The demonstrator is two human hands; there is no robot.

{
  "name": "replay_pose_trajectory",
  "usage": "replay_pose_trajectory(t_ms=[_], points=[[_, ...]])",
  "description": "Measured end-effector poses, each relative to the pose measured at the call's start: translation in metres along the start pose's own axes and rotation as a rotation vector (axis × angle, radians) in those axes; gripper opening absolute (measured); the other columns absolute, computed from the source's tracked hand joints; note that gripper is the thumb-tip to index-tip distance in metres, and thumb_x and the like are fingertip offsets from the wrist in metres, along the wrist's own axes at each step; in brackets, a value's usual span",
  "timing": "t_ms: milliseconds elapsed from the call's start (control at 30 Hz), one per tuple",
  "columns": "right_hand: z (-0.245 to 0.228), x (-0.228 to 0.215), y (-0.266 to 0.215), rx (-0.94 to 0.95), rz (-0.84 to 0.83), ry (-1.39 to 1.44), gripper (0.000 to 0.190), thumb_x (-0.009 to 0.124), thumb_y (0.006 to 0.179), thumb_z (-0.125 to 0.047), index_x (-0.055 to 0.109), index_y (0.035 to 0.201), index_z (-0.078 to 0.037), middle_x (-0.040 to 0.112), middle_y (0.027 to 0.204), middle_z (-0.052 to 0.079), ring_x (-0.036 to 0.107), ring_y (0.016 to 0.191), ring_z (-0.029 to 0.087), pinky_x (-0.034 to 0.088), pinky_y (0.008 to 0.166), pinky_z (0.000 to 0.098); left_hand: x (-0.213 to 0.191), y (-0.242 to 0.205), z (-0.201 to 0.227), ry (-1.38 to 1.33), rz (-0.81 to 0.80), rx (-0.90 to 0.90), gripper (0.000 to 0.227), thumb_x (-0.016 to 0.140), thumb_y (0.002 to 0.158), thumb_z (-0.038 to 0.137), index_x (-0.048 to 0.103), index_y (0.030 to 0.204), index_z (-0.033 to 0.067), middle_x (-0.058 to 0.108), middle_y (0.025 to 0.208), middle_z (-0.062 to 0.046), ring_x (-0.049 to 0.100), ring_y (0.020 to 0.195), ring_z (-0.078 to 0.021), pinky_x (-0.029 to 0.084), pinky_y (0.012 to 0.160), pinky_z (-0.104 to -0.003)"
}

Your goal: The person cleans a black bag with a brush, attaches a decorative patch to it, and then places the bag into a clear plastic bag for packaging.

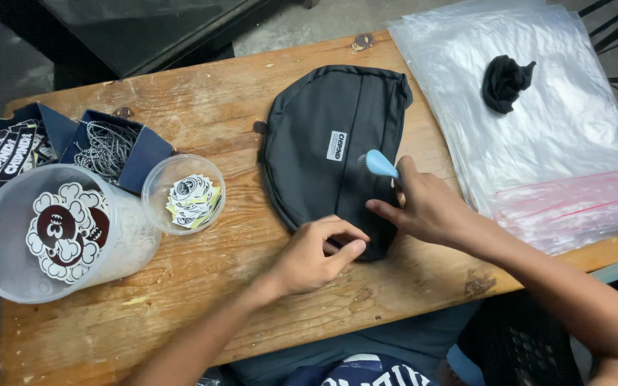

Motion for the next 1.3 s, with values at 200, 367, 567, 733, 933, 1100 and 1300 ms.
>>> replay_pose_trajectory(t_ms=[200, 367, 567, 733, 933, 1100, 1300], points=[[0.023, 0.000, 0.005, -0.204, 0.045, -0.016, 0.042, 0.071, 0.088, -0.034, 0.040, 0.101, -0.008, 0.070, 0.083, 0.015, 0.070, 0.083, 0.046, 0.054, 0.069, 0.0573, -0.029, 0.000, -0.007, 0.867, 0.162, 0.381, 0.037, 0.061, 0.094, 0.030, 0.066, 0.122, 0.0066, 0.059, 0.124, -0.019, 0.049, 0.125, -0.0445, 0.042, 0.099, -0.054], [0.032, -0.005, -0.004, -0.288, 0.016, -0.044, 0.032, 0.048, 0.096, -0.038, 0.038, 0.107, -0.010, 0.063, 0.079, 0.020, 0.067, 0.081, 0.049, 0.051, 0.066, 0.0583, -0.006, -0.006, -0.024, 1.105, 0.173, 0.474, 0.046, 0.061, 0.091, 0.043, 0.066, 0.124, 0.0107, 0.056, 0.115, -0.018, 0.053, 0.100, -0.0411, 0.044, 0.074, -0.047], [0.046, -0.039, -0.031, -0.283, 0.076, 0.059, 0.018, 0.051, 0.093, -0.016, 0.045, 0.108, -0.009, 0.064, 0.086, 0.022, 0.059, 0.074, 0.048, 0.045, 0.064, 0.0538, 0.013, -0.011, -0.007, 1.124, 0.032, 0.465, 0.039, 0.066, 0.092, 0.043, 0.064, 0.109, 0.0084, 0.054, 0.096, -0.014, 0.053, 0.077, -0.0329, 0.044, 0.059, -0.042], [0.111, -0.060, -0.055, -0.169, 0.318, -0.170, 0.026, 0.045, 0.099, -0.010, 0.052, 0.123, -0.004, 0.059, 0.100, 0.017, 0.056, 0.096, 0.038, 0.046, 0.072, 0.0512, 0.021, 0.010, 0.007, 1.059, 0.012, 0.589, 0.018, 0.062, 0.090, 0.025, 0.055, 0.080, 0.0114, 0.051, 0.076, -0.008, 0.051, 0.070, -0.0289, 0.038, 0.061, -0.042], [0.183, -0.048, -0.064, -0.073, 0.449, -0.699, 0.027, 0.058, 0.082, -0.002, 0.057, 0.108, -0.006, 0.057, 0.097, 0.016, 0.052, 0.085, 0.032, 0.047, 0.072, 0.0407, 0.029, 0.033, -0.004, 1.143, -0.086, 0.472, 0.018, 0.059, 0.088, 0.023, 0.056, 0.073, 0.0133, 0.056, 0.072, -0.005, 0.057, 0.068, -0.0280, 0.042, 0.060, -0.043], [0.125, -0.066, -0.071, -0.080, 0.739, -0.888, 0.013, 0.065, 0.089, -0.021, 0.058, 0.095, -0.012, 0.059, 0.094, 0.010, 0.052, 0.080, 0.031, 0.041, 0.058, 0.0384, 0.013, 0.022, 0.018, 0.982, 0.083, 0.513, 0.023, 0.064, 0.092, 0.022, 0.054, 0.075, 0.0111, 0.055, 0.072, -0.005, 0.054, 0.063, -0.0278, 0.042, 0.059, -0.040], [0.004, -0.060, -0.056, -0.621, 0.623, -0.557, 0.016, 0.068, 0.095, -0.028, 0.066, 0.105, -0.015, 0.067, 0.095, 0.004, 0.059, 0.084, 0.032, 0.046, 0.065, 0.0450, -0.041, -0.030, 0.050, 0.896, 0.431, 0.541, 0.014, 0.065, 0.091, 0.010, 0.057, 0.079, 0.0077, 0.058, 0.073, -0.004, 0.054, 0.062, -0.0253, 0.041, 0.062, -0.039]])
Point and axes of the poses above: each hand's wrist, its own y-axis towards the middle knuckle, its own x-axis out of the palm, z = x × y, the point moved 1 cm from there along y, towards the middle knuckle
